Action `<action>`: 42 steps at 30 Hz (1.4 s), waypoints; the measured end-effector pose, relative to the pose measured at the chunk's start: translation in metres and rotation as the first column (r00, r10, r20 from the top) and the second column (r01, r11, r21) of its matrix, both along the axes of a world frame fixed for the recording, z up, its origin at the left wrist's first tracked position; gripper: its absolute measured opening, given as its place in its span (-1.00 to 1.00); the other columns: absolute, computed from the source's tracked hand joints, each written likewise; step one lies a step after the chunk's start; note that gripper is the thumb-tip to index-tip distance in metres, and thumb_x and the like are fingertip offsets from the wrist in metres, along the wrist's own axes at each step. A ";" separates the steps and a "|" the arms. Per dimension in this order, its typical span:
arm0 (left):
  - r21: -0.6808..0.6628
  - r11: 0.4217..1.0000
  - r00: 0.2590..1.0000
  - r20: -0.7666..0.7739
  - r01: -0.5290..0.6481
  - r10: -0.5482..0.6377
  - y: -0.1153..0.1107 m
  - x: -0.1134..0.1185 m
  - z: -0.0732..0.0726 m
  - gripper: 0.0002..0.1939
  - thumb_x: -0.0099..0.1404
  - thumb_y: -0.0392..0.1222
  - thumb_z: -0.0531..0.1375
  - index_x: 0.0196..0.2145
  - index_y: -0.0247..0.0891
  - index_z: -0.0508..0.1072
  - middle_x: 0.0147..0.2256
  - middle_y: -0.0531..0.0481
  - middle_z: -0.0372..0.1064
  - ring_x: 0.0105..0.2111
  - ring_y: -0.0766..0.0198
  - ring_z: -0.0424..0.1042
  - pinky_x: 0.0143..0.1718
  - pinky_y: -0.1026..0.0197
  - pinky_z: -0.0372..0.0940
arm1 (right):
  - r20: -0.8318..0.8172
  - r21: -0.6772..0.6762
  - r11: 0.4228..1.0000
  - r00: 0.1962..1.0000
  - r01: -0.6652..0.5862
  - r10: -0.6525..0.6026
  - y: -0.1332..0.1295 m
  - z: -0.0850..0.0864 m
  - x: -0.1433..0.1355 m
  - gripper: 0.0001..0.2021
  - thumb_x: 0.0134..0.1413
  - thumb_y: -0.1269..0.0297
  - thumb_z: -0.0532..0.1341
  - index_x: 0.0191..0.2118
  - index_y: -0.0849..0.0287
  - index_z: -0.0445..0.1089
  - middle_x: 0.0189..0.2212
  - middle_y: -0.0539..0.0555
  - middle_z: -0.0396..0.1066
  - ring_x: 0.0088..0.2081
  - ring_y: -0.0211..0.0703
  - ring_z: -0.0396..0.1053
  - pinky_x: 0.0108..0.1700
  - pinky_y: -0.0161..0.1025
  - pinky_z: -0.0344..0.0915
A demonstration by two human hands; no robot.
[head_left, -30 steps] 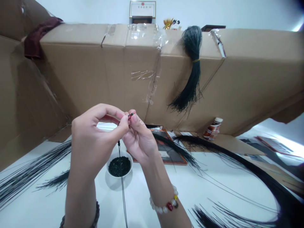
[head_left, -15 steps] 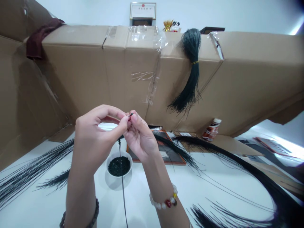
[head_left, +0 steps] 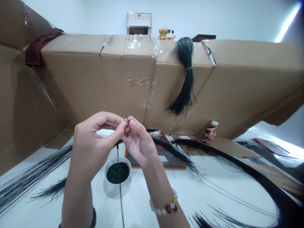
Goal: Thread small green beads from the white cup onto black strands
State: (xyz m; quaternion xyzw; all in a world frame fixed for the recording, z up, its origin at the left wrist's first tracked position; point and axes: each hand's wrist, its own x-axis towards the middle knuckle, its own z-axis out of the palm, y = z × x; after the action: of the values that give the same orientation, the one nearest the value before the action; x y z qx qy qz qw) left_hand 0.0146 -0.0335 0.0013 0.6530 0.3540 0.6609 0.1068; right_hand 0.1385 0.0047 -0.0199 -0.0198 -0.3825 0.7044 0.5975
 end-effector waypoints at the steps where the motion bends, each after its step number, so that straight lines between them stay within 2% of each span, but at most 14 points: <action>1: 0.006 1.000 1.000 0.001 0.003 -0.003 0.001 0.000 0.000 -0.91 0.17 -0.26 0.36 -0.45 -0.08 0.59 -0.38 0.12 0.56 -0.38 0.30 0.56 -0.38 0.30 0.49 | -0.001 0.003 1.000 1.000 0.001 -0.001 0.000 0.000 0.000 -0.84 -0.23 0.37 0.51 -0.43 0.14 0.59 -0.48 -0.11 0.56 -0.46 -0.45 0.43 -0.27 -0.54 0.43; 10: -0.004 1.000 1.000 0.004 -0.001 0.001 0.001 0.001 0.001 -0.90 0.14 -0.29 0.36 -0.48 -0.10 0.58 -0.39 0.12 0.57 -0.41 0.32 0.56 -0.38 0.33 0.49 | 0.014 0.020 1.000 1.000 -0.014 0.013 0.002 0.000 0.001 -0.83 -0.23 0.39 0.52 -0.43 0.17 0.58 -0.49 -0.11 0.56 -0.45 -0.48 0.45 -0.26 -0.57 0.40; 17: -0.120 0.992 0.999 -0.015 0.045 -0.048 -0.001 -0.002 -0.001 -0.96 0.14 -0.24 0.36 -0.44 -0.12 0.59 -0.40 0.13 0.56 -0.43 0.35 0.57 -0.48 0.44 0.45 | 0.177 0.203 0.978 0.981 0.043 -0.080 0.006 0.002 0.015 -0.89 -0.15 0.40 0.51 -0.43 0.15 0.60 -0.50 -0.09 0.60 -0.46 -0.41 0.50 -0.21 -0.46 0.48; 22: -0.197 0.975 0.995 0.018 0.104 -0.102 -0.007 0.001 0.003 -0.91 0.15 -0.29 0.33 -0.47 -0.17 0.52 -0.36 0.12 0.58 -0.36 0.34 0.59 -0.36 0.43 0.49 | 0.219 0.257 0.963 0.965 0.086 -0.144 0.006 0.003 0.023 -0.89 -0.15 0.37 0.52 -0.43 0.11 0.62 -0.51 -0.09 0.60 -0.48 -0.41 0.49 -0.24 -0.45 0.49; 32: -0.057 0.980 0.982 0.013 0.191 -0.190 0.000 -0.002 -0.002 -0.87 0.17 -0.34 0.34 -0.48 -0.16 0.51 -0.38 0.18 0.58 -0.37 0.40 0.58 -0.34 0.48 0.49 | 0.215 0.251 0.965 0.967 0.078 -0.134 0.006 0.004 0.022 -0.87 -0.16 0.36 0.53 -0.42 0.11 0.62 -0.52 -0.09 0.59 -0.47 -0.41 0.50 -0.23 -0.45 0.47; 42: -0.021 0.994 0.994 -0.019 0.109 -0.109 0.002 0.000 -0.002 -0.87 0.15 -0.32 0.36 -0.48 -0.12 0.54 -0.40 0.19 0.58 -0.39 0.42 0.57 -0.36 0.52 0.47 | 0.132 0.234 0.972 0.990 0.017 -0.049 0.010 0.001 0.017 -0.86 -0.16 0.40 0.53 -0.42 0.15 0.60 -0.48 -0.12 0.61 -0.46 -0.47 0.50 -0.26 -0.54 0.43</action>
State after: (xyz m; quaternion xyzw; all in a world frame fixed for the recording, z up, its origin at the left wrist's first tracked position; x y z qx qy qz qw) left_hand 0.0144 -0.0313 -0.0008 0.6769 0.3254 0.6441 0.1455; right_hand 0.1555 0.0151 -0.0188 -0.0047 -0.5020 0.6418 0.5797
